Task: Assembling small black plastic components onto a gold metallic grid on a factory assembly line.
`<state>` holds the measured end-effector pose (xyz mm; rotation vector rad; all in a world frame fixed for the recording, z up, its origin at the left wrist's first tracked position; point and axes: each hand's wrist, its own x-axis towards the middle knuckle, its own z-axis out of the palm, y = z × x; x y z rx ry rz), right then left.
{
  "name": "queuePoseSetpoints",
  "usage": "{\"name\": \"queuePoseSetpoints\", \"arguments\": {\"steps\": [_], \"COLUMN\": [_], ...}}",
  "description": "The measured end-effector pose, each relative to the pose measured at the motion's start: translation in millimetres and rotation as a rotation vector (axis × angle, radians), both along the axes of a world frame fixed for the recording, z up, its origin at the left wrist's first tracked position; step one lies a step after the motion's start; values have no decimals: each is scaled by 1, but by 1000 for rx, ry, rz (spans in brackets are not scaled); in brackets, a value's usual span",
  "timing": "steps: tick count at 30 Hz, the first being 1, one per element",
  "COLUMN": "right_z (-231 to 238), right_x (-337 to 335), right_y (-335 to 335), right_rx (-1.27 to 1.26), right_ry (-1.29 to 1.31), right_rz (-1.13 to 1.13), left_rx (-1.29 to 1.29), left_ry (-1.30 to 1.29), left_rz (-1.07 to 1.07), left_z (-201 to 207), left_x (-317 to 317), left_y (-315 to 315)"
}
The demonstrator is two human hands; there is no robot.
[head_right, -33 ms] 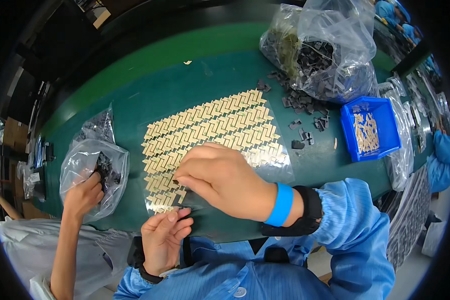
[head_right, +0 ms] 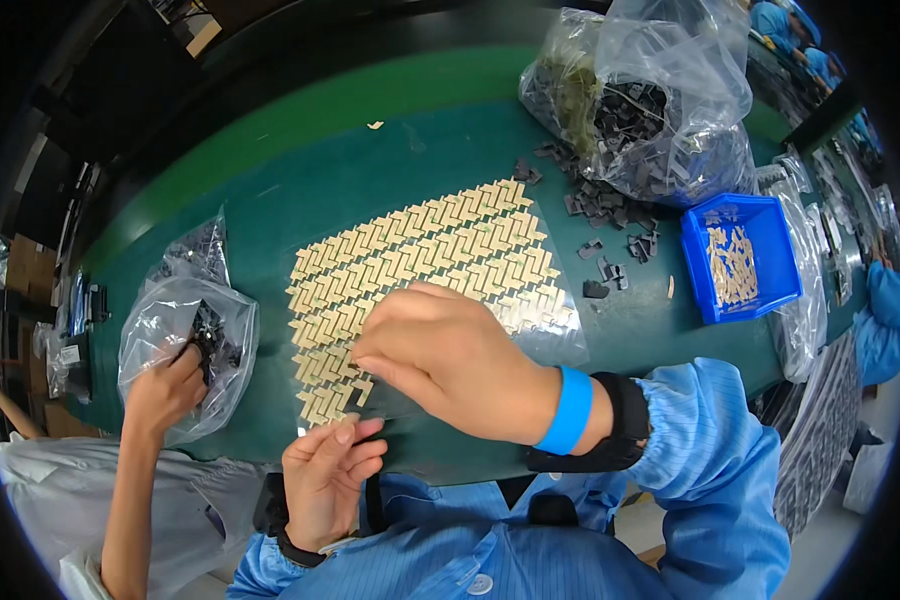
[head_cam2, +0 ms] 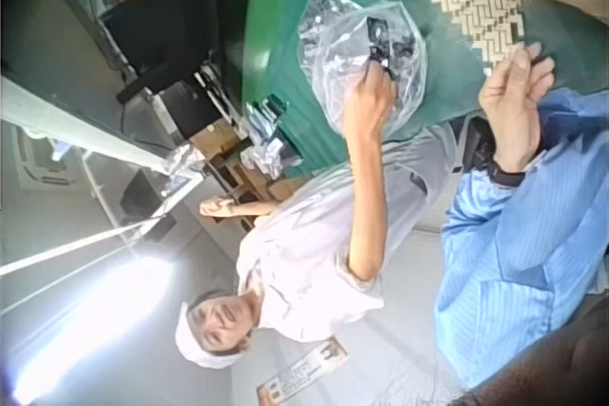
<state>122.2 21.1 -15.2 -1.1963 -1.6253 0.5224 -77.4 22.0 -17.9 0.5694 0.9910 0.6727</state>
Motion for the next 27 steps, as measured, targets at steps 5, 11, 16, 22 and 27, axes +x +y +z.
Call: {"name": "queuePoseSetpoints", "arguments": {"steps": [5,11,16,22,27], "right_z": [12,21,21,27,26], "right_x": [8,-1,-2,4,0], "right_y": [-18,-29,-38,-43,-43], "right_rx": [159,269,289,214,210], "right_ry": [-237,-181,-120,-113,-271], "right_rz": [97,286,295,135,72], "left_rx": [-19,-268,-323,18,417], "left_ry": [-3,-513,-663,-257,7], "left_rz": [-472,-534,-650,-459,-438], "left_z": [-7,5,3,17,23], "left_x": [-26,-10,-3,6,13], "left_y": [3,14,13,4,-1]}}
